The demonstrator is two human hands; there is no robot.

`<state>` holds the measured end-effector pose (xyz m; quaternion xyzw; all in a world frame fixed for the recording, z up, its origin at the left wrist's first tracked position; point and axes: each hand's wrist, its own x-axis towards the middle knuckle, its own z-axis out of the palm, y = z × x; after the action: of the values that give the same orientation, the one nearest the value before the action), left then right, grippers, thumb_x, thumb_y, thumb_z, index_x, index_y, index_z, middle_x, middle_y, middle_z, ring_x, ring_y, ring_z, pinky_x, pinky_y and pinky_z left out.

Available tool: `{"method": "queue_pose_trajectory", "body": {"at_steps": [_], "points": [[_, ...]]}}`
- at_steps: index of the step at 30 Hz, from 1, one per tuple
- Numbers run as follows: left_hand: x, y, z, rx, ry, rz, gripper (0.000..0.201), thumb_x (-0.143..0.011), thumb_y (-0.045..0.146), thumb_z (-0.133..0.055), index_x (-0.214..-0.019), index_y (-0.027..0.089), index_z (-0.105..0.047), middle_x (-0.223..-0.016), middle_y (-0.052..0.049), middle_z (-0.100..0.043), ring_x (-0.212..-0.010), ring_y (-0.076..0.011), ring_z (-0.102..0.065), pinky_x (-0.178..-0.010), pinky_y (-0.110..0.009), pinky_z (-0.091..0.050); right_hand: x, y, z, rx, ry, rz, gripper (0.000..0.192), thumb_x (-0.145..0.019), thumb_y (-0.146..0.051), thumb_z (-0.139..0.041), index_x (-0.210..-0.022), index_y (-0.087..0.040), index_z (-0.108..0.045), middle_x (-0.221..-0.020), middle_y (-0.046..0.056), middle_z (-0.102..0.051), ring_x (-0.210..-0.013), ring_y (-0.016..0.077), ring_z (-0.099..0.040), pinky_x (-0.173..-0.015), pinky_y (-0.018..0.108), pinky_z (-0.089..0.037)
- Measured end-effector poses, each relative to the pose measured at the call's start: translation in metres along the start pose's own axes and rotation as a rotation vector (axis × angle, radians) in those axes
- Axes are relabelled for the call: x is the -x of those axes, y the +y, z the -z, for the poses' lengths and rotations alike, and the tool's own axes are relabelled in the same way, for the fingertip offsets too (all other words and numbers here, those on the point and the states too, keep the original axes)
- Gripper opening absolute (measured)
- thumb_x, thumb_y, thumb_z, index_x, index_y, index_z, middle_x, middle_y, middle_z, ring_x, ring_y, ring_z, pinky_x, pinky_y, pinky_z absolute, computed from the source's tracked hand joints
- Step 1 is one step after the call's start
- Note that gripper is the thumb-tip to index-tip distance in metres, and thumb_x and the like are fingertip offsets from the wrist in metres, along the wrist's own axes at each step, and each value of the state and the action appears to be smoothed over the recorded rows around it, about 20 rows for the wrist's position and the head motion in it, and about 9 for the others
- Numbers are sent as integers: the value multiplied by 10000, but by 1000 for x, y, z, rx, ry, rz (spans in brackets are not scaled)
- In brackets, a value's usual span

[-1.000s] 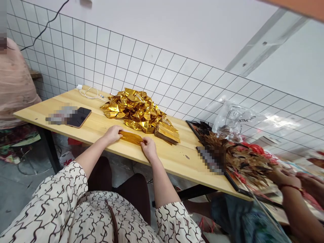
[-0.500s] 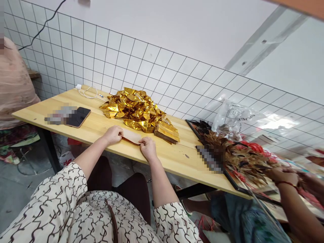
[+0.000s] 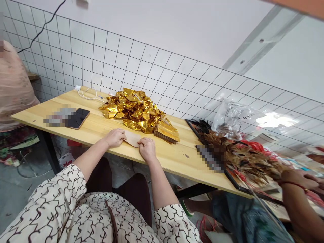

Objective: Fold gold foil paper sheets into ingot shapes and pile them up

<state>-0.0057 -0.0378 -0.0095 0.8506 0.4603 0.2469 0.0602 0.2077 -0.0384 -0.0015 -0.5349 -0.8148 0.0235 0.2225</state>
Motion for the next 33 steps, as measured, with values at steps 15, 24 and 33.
{"method": "queue_pose_trajectory", "body": {"at_steps": [15,24,33], "points": [[-1,4,4,-36,-26,11,353,-734,117,-492,-936,247,-750,-881,-52,-636,-925,-208,-573,-849,-315,-476,15,-44,-4,-94,-97,173,307,-930,-257,-376,-1085,-227,-639,-1089,66,-679,-1047,192,-586,-950,317,-424],[0,15,3,-112,5,-51,207,-755,185,-524,-773,189,-730,-853,-74,-636,-897,-218,-572,-850,-339,-470,19,-38,-6,-99,-46,100,255,-897,-197,-404,-978,-226,-644,-1001,65,-677,-997,194,-591,-909,307,-443],[0,33,-12,-104,-24,-94,264,-893,265,-460,-958,140,-683,-931,-97,-671,-927,-214,-571,-852,-329,-473,19,-31,-10,-176,-7,110,375,-821,-99,-433,-1092,-246,-647,-1078,55,-679,-1053,193,-589,-947,318,-454]]}}
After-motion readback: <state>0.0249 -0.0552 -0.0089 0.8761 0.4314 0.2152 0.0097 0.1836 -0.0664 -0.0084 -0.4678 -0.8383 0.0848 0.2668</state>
